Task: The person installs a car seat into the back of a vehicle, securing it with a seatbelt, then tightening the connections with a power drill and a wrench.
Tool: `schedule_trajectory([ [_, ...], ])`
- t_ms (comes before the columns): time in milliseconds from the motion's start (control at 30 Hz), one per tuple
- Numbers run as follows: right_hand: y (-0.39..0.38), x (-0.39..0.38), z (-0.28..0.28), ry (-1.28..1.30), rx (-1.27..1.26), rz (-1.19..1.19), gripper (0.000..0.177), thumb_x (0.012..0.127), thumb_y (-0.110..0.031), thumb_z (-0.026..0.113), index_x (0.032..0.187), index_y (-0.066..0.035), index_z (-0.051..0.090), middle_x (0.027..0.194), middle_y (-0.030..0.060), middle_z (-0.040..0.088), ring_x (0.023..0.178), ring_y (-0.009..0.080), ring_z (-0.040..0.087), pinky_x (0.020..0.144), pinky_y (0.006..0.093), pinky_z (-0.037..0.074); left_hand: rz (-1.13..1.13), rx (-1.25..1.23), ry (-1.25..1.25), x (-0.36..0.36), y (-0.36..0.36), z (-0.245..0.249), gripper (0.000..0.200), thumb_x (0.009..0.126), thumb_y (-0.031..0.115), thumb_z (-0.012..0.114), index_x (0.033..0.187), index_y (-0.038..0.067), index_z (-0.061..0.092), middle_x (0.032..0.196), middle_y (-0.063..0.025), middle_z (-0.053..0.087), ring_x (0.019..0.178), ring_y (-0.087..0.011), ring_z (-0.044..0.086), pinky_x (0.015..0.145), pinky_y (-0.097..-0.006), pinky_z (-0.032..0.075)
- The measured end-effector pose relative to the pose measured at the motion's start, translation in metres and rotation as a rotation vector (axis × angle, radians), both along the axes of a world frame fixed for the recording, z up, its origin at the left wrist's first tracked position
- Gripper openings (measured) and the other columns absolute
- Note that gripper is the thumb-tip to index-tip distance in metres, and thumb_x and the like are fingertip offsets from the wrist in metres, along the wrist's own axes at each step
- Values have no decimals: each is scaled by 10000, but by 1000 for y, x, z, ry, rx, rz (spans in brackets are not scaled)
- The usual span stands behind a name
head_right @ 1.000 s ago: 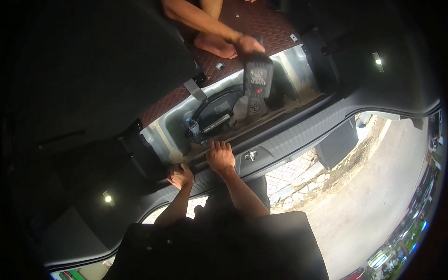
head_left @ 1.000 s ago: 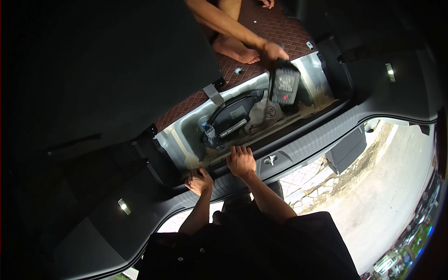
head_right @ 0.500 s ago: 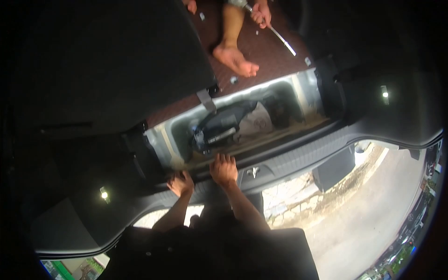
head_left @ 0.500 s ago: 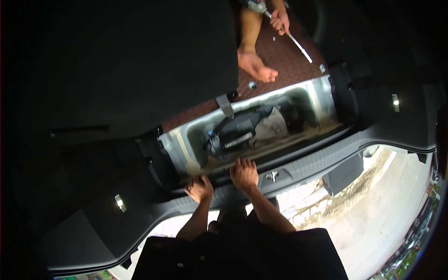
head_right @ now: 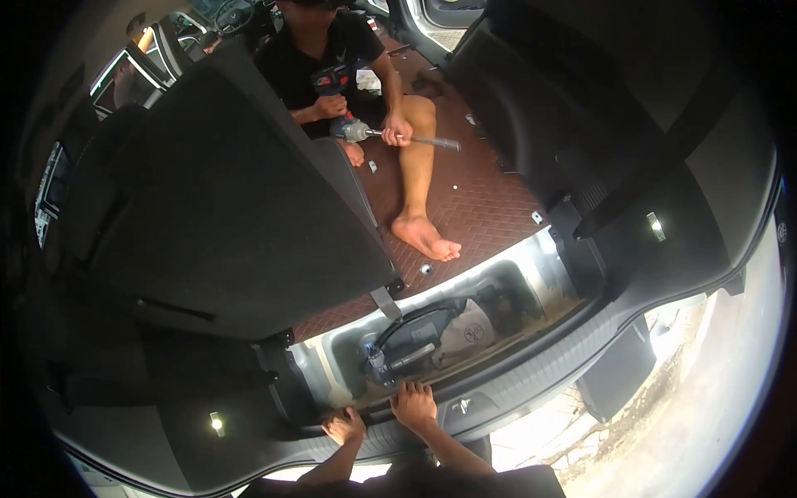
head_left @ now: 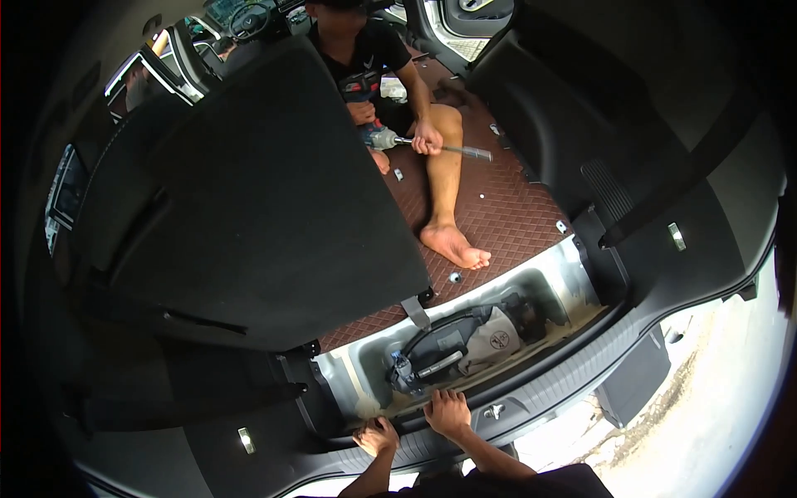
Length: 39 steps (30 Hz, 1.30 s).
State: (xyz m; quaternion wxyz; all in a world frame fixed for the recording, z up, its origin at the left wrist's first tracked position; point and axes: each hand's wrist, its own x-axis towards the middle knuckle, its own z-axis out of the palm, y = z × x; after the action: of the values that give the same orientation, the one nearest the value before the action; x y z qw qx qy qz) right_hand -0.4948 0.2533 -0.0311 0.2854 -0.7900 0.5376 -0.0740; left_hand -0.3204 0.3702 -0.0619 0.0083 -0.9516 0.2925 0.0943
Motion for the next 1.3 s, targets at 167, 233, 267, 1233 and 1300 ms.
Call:
schedule_trajectory([
  [167,5,0,-2,20,31,1,311,883,-299,637,1015,-18,644,996,170,701,1001,351,670,906,478,498,-26,4,-55,-3,3,-6,446,957,389,489,938,48,776,964,-148,768,955,-291,708,1098,-418,358],
  [233,5,0,-3,19,42,0,312,892,-298,626,1023,-16,643,1004,170,701,1026,351,666,915,479,496,-28,-14,-67,0,8,-10,446,962,383,480,923,51,776,967,-140,768,948,-289,709,1088,-414,360],
  [267,6,0,-4,21,48,0,313,894,-299,624,1025,-16,643,1008,170,700,1033,350,665,919,479,494,-38,-9,-69,1,10,-12,446,968,380,474,908,56,774,973,-128,769,950,-284,710,1074,-410,366],
  [1233,-54,-126,37,-565,-62,-95,141,800,-127,716,887,-64,625,905,149,668,934,387,648,850,491,522,-156,-92,-17,-5,14,0,413,1025,397,471,1031,89,747,1059,-109,749,1104,-302,644,1056,-467,354],
  [1300,-86,-198,29,-278,-185,-198,266,814,-200,739,1009,-51,637,957,192,655,973,405,608,913,507,480,-197,-153,-40,-22,13,-3,400,1028,383,479,1050,88,748,1092,-89,748,1113,-301,636,1055,-483,348],
])
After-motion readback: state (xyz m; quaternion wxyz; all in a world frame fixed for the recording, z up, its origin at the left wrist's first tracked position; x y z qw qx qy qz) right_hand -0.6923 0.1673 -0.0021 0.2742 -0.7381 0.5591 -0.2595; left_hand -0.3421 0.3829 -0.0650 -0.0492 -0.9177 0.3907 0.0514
